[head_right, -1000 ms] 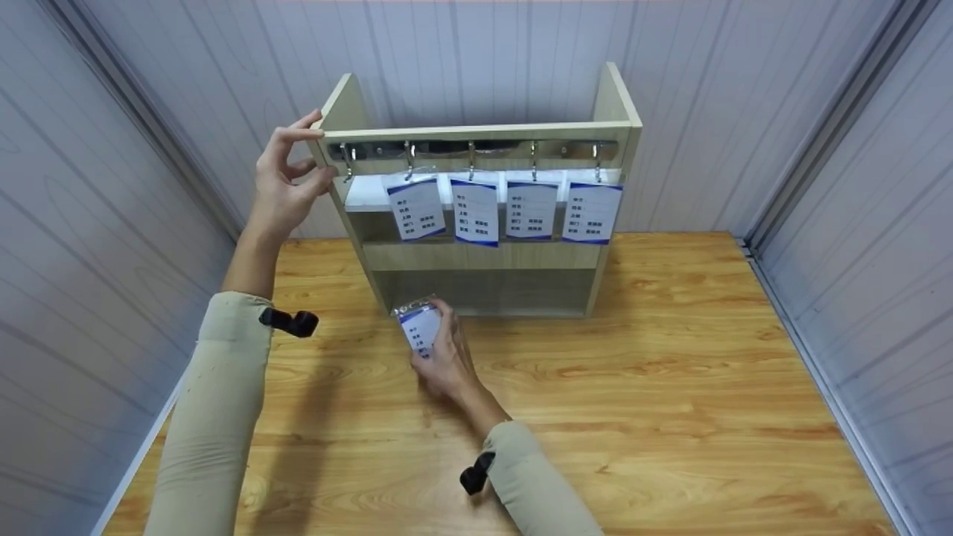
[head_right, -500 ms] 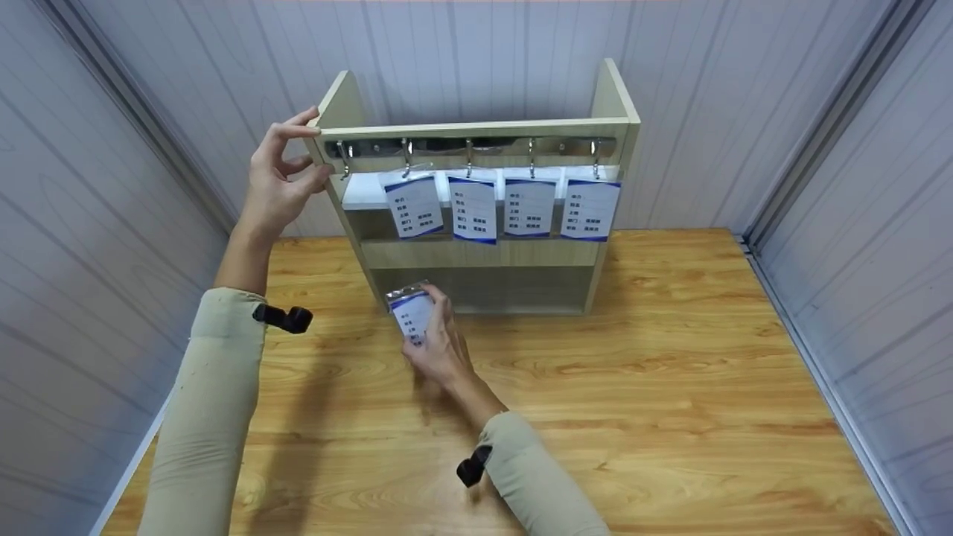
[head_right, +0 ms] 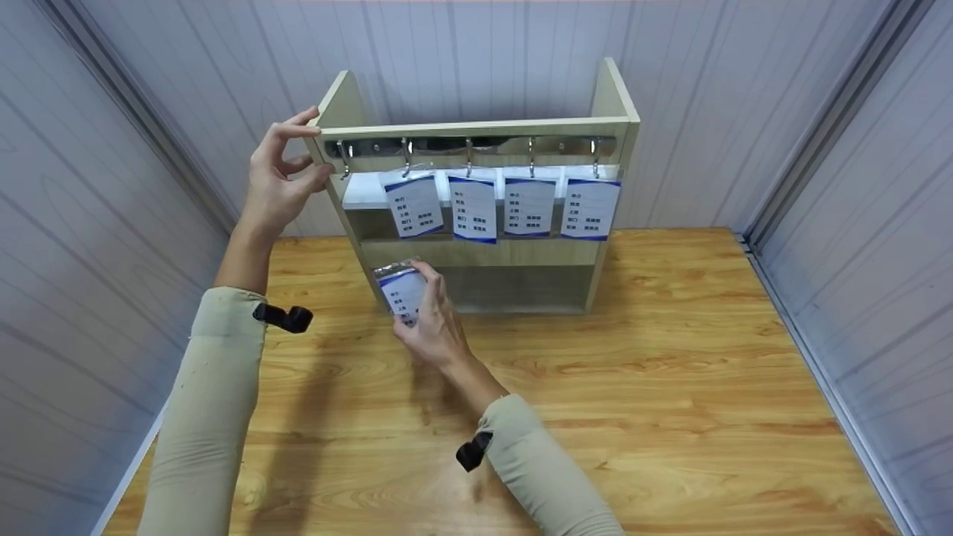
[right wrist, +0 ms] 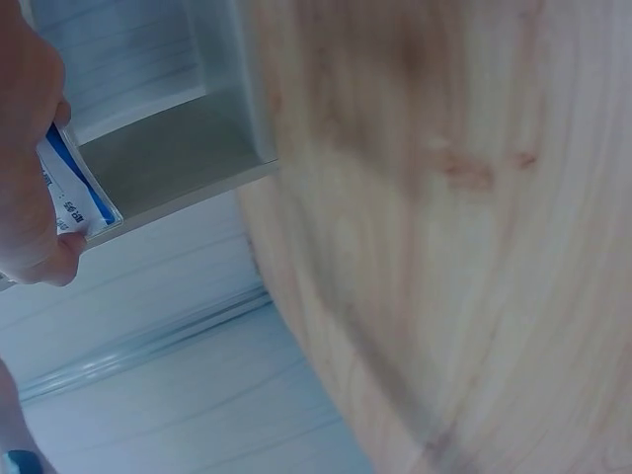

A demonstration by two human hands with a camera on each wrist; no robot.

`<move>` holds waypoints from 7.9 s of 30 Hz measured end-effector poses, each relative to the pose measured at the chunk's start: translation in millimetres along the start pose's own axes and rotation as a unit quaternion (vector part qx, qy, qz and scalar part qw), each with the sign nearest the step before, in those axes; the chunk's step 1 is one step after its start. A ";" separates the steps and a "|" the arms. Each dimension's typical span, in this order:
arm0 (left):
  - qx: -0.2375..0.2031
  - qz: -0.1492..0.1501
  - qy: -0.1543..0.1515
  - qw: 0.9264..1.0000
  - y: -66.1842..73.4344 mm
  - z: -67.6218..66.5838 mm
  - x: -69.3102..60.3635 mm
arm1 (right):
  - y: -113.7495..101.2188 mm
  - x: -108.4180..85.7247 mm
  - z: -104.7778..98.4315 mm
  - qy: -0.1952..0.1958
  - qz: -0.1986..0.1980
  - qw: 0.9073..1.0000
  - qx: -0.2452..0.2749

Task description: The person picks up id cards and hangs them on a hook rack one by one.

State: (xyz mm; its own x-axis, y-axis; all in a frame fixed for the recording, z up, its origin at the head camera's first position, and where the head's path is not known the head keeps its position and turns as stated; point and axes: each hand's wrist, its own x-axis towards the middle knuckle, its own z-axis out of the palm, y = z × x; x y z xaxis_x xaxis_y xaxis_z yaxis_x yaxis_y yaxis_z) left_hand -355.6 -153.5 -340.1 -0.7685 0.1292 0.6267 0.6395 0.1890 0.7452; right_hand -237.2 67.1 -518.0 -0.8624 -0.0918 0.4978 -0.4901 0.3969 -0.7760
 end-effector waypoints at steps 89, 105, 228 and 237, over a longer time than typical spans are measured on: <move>0.006 0.012 0.000 1.000 -2.5 0.7 1.0 | -88.4 111.0 -24.9 0.005 -0.084 0.994 -0.073; 0.000 -0.015 -0.005 1.000 1.0 -1.6 4.0 | -96.9 112.6 -17.4 0.009 -0.032 0.995 -0.089; 0.019 -0.016 0.030 0.999 9.0 3.9 -6.7 | -2.8 10.6 -67.9 -0.107 -0.046 0.993 -0.027; 0.039 0.014 0.018 0.999 11.6 -2.1 -8.9 | 8.5 0.8 -91.3 -0.128 -0.041 0.990 -0.035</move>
State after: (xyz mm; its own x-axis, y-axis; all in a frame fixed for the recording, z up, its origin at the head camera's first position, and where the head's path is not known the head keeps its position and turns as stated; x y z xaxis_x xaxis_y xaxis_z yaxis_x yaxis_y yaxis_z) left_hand -341.4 -154.4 -336.6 -0.7481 0.1008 0.6558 0.6560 0.2613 0.7081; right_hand -230.5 153.8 -488.9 -0.8284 -0.3510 0.4366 -0.5575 0.4406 -0.7036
